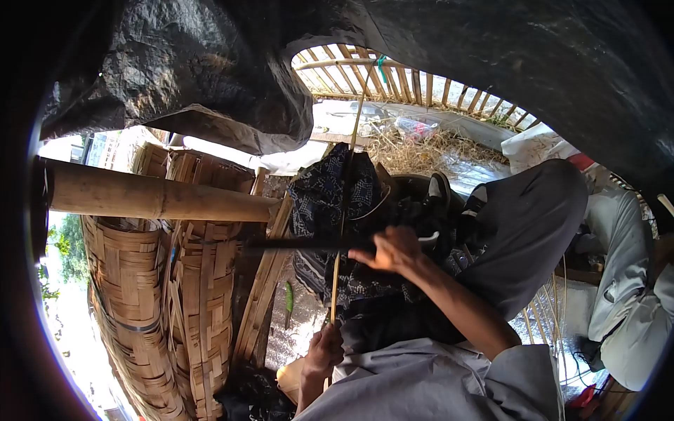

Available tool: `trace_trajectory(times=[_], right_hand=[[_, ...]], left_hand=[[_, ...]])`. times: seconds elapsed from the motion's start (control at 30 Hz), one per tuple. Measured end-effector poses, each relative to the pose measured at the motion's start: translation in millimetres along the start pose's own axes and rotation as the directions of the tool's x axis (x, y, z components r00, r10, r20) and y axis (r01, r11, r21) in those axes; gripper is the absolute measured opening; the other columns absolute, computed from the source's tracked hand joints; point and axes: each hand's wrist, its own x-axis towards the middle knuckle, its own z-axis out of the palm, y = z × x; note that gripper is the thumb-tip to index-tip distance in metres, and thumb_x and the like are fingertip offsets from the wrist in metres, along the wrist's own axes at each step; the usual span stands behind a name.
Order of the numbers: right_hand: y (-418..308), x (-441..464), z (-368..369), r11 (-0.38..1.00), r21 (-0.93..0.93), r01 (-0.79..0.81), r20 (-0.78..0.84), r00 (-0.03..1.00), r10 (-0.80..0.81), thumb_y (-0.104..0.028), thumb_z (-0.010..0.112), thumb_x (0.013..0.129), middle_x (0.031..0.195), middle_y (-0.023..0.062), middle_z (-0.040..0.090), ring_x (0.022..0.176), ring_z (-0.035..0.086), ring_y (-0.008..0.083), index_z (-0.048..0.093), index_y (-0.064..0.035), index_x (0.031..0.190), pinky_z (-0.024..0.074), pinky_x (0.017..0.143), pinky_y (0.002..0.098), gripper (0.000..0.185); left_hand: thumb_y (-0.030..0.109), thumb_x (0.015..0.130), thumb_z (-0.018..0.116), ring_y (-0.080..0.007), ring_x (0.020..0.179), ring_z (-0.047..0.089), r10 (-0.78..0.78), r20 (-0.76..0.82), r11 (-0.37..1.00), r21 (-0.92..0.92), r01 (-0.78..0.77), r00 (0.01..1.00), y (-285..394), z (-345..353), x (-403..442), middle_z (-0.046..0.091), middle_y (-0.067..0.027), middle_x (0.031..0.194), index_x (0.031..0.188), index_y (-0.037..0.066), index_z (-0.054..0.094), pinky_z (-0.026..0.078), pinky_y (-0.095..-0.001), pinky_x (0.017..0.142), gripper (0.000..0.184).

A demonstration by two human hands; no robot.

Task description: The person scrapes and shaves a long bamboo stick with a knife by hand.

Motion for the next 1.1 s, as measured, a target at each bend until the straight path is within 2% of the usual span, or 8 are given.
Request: trace_trajectory(times=[0.1,0.23,0.37,0.5,0.63,0.9,1.03,1.1], right_hand=[[16,20,1,0.978,-0.011,-0.21,0.115,0.971,0.21,-0.068,0.044,0.079,0.046,0.0164,0.055,0.043,0.059,0.0296,0.06,-0.002,0.053,0.0472,0.04,0.0372,0.073],[5,2,5,0.989,0.124,0.078,0.013,0.997,-0.08,-0.069,0.041,0.08,0.049,0.0177,0.056,0.048,0.06,0.0321,0.06,-0.0009,0.053,0.0479,0.044,0.0395,0.075],[20,23,-4,0.977,0.055,-0.205,0.128,0.972,0.196,-0.062,0.048,0.08,0.049,0.0175,0.054,0.047,0.057,0.0341,0.062,-0.0031,0.057,0.0458,0.046,0.0412,0.064],[12,-6,24,0.983,0.141,0.117,-0.014,0.993,-0.116,-0.058,0.051,0.081,0.054,0.0164,0.057,0.053,0.06,0.0316,0.063,-0.0052,0.06,0.0468,0.049,0.0391,0.058],[21,28,-13,0.974,0.082,-0.21,0.157,0.968,0.195,-0.062,0.051,0.078,0.054,0.0174,0.057,0.049,0.059,0.0317,0.063,-0.0033,0.062,0.0461,0.046,0.041,0.062],[6,8,14,0.999,0.013,0.04,0.237,0.971,-0.042,-0.069,0.044,0.078,0.055,0.0163,0.058,0.057,0.062,0.032,0.068,-0.0082,0.073,0.051,0.056,0.0389,0.066],[-2,9,0,0.996,0.028,-0.086,0.272,0.959,0.075,-0.069,0.043,0.078,0.055,0.0173,0.058,0.059,0.062,0.0328,0.068,-0.0073,0.071,0.051,0.057,0.039,0.067],[3,2,12,0.994,0.071,-0.088,0.195,0.978,0.073,-0.072,0.042,0.077,0.054,0.0209,0.057,0.055,0.062,0.0322,0.064,-0.0024,0.058,0.0511,0.051,0.0371,0.075]], left_hand=[[0.037,0.096,0.039,-0.0029,0.037,0.026,0.013,0.053,1.0,-0.027,-0.012,0.998,-16,-20,-7,0.028,0.0082,0.052,0.07,0.016,0.039,0.018,-0.0213,0.033,0.034],[0.036,0.097,0.038,-0.0041,0.037,0.026,0.07,-0.003,0.994,0.083,-0.07,0.998,-18,-22,-12,0.028,0.007,0.05,0.067,0.015,0.039,0.019,-0.0222,0.034,0.036],[0.035,0.097,0.037,-0.0048,0.037,0.026,0.002,-0.064,0.994,0.113,0.006,0.998,-22,-25,-34,0.028,0.0061,0.049,0.064,0.014,0.037,0.019,-0.023,0.035,0.039],[0.036,0.096,0.039,-0.0057,0.038,0.026,-0.002,-0.033,0.994,0.112,0.005,0.999,-32,-44,-37,0.026,0.006,0.05,0.064,0.014,0.036,0.019,-0.0241,0.035,0.039],[0.038,0.095,0.04,-0.0061,0.037,0.024,-0.078,-0.018,0.997,0.024,0.078,0.997,-35,-42,-44,0.027,0.0058,0.05,0.064,0.014,0.036,0.017,-0.0238,0.035,0.04],[0.03,0.093,0.041,-0.0057,0.038,0.019,-0.194,0.007,0.978,-0.072,0.194,0.981,-69,-109,-41,0.024,0.0043,0.051,0.061,0.014,0.033,0.014,-0.0232,0.035,0.037],[0.023,0.09,0.038,-0.0129,0.044,0.04,-0.03,0.188,0.926,0.375,-0.044,0.982,-63,-115,-16,0.045,-0.0038,0.054,0.071,0.004,0.049,0.034,-0.0267,0.042,0.029],[0.018,0.091,0.04,-0.0163,0.057,0.055,0.077,0.113,0.966,0.238,-0.103,0.991,-32,-85,-9,0.054,-0.0094,0.064,0.088,-0.004,0.054,0.044,-0.0283,0.054,0.027]])
